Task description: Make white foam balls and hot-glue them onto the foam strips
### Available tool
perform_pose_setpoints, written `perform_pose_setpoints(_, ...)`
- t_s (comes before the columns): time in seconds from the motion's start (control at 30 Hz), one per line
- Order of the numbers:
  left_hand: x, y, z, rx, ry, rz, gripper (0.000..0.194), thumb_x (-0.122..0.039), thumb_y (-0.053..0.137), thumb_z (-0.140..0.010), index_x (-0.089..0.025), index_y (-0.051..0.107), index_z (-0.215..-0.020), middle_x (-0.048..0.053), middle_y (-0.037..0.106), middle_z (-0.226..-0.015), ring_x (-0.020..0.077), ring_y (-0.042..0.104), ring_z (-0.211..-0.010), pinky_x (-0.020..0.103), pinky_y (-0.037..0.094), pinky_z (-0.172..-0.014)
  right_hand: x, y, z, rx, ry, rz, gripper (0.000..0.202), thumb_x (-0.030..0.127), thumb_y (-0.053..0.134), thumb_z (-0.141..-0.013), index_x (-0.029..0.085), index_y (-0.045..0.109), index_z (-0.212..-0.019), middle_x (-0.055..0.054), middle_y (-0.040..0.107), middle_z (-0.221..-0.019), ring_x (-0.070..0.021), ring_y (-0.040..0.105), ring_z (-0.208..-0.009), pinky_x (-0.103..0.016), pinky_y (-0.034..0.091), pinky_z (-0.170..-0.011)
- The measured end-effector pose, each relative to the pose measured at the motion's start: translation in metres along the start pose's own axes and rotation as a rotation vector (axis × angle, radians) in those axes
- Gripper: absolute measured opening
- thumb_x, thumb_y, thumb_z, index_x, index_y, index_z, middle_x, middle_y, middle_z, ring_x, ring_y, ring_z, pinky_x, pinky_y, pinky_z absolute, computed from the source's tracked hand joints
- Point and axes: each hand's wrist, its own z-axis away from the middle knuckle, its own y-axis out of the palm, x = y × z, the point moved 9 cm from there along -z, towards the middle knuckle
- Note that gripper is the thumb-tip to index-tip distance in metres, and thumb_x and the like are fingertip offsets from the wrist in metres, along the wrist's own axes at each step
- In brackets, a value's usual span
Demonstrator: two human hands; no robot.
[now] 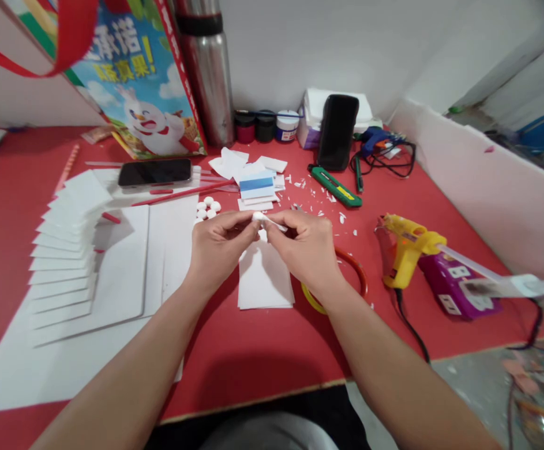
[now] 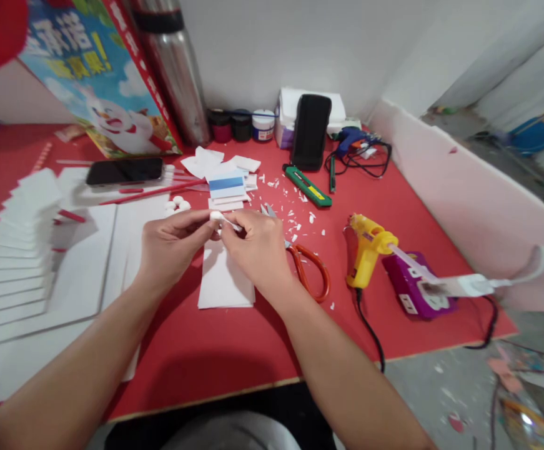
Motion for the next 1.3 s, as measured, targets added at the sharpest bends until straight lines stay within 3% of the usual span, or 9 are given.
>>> perform_pose_setpoints(0.17,-0.020,0.000,0.007,-0.082,0.247,-0.169,0.017,-0.025,0.073,-0.090,-0.021,0.083,-0.103,0.005,0.081,-0.091,0.0166,0.073,-0.076,0.028,0.060,-0.071,0.003,0.002,0.001,0.005,-0.045,0.013,0.022,0.022,0.064,-0.094,0.018,0.076,-0.076,-0.002,0.071,-0.069,-0.0142,0.062,-0.065,-0.027,0.046,-0.065)
perform_pose_setpoints(0.3,-0.028,0.007,0.009,-0.006,0.335,-0.206,0.020,-0.022,0.069,-0.094,-0.021,0.082,-0.108,0.006,0.082,-0.094,0.0157,0.073,-0.077,0.028,0.059,-0.076,0.001,-0.004,-0.002,0.005,-0.016,-0.015,0.018,0.020,0.065,-0.094,0.018,0.078,-0.082,-0.002,0.073,-0.073,-0.0153,0.065,-0.069,-0.028,0.046,-0.066)
perform_pose_setpoints(0.57,-0.002,0.004,-0.003,0.116,-0.031,0.119,0.012,-0.025,0.081,-0.083,-0.019,0.083,-0.093,0.003,0.080,-0.078,0.0170,0.074,-0.068,0.028,0.062,-0.070,-0.006,-0.006,-0.010,0.197,0.035,-0.139,0.013,0.022,0.070,-0.090,0.018,0.081,-0.084,0.000,0.073,-0.070,-0.0120,0.060,-0.062,-0.025,0.042,-0.059)
perform_pose_setpoints(0.83,-0.016,0.010,-0.001,0.177,0.115,0.016,0.018,-0.025,0.079,-0.084,-0.019,0.083,-0.101,0.006,0.081,-0.091,0.0160,0.074,-0.071,0.027,0.061,-0.068,-0.009,-0.004,-0.009,0.208,0.059,-0.070,0.021,0.026,0.069,-0.092,0.017,0.078,-0.076,0.000,0.070,-0.064,-0.0100,0.053,-0.055,-0.025,0.038,-0.056)
perform_pose_setpoints(1.07,0.001,0.009,-0.001,0.135,-0.074,0.172,0.020,-0.030,0.078,-0.087,-0.019,0.083,-0.102,0.004,0.080,-0.081,0.0161,0.074,-0.070,0.028,0.063,-0.071,0.009,-0.007,-0.009,0.163,-0.169,0.019,0.020,0.023,0.065,-0.097,0.019,0.079,-0.083,-0.001,0.074,-0.072,-0.0126,0.064,-0.063,-0.025,0.045,-0.063)
perform_pose_setpoints(1.23,0.001,0.007,0.000,0.098,-0.031,0.132,0.020,-0.033,0.078,-0.086,-0.020,0.083,-0.102,0.004,0.080,-0.087,0.0169,0.075,-0.072,0.030,0.064,-0.074,0.020,-0.002,-0.002,0.147,-0.334,0.183,0.022,0.019,0.057,-0.100,0.018,0.076,-0.089,-0.004,0.075,-0.078,-0.0152,0.065,-0.072,-0.028,0.047,-0.071)
perform_pose_setpoints(1.3,-0.004,0.005,0.000,0.074,0.033,0.073,0.020,-0.032,0.078,-0.087,-0.020,0.082,-0.102,0.005,0.080,-0.093,0.0168,0.075,-0.075,0.030,0.064,-0.075,0.020,0.000,-0.001,0.153,-0.332,0.195,0.023,0.021,0.056,-0.100,0.018,0.076,-0.090,-0.005,0.074,-0.079,-0.0165,0.065,-0.074,-0.030,0.049,-0.074)
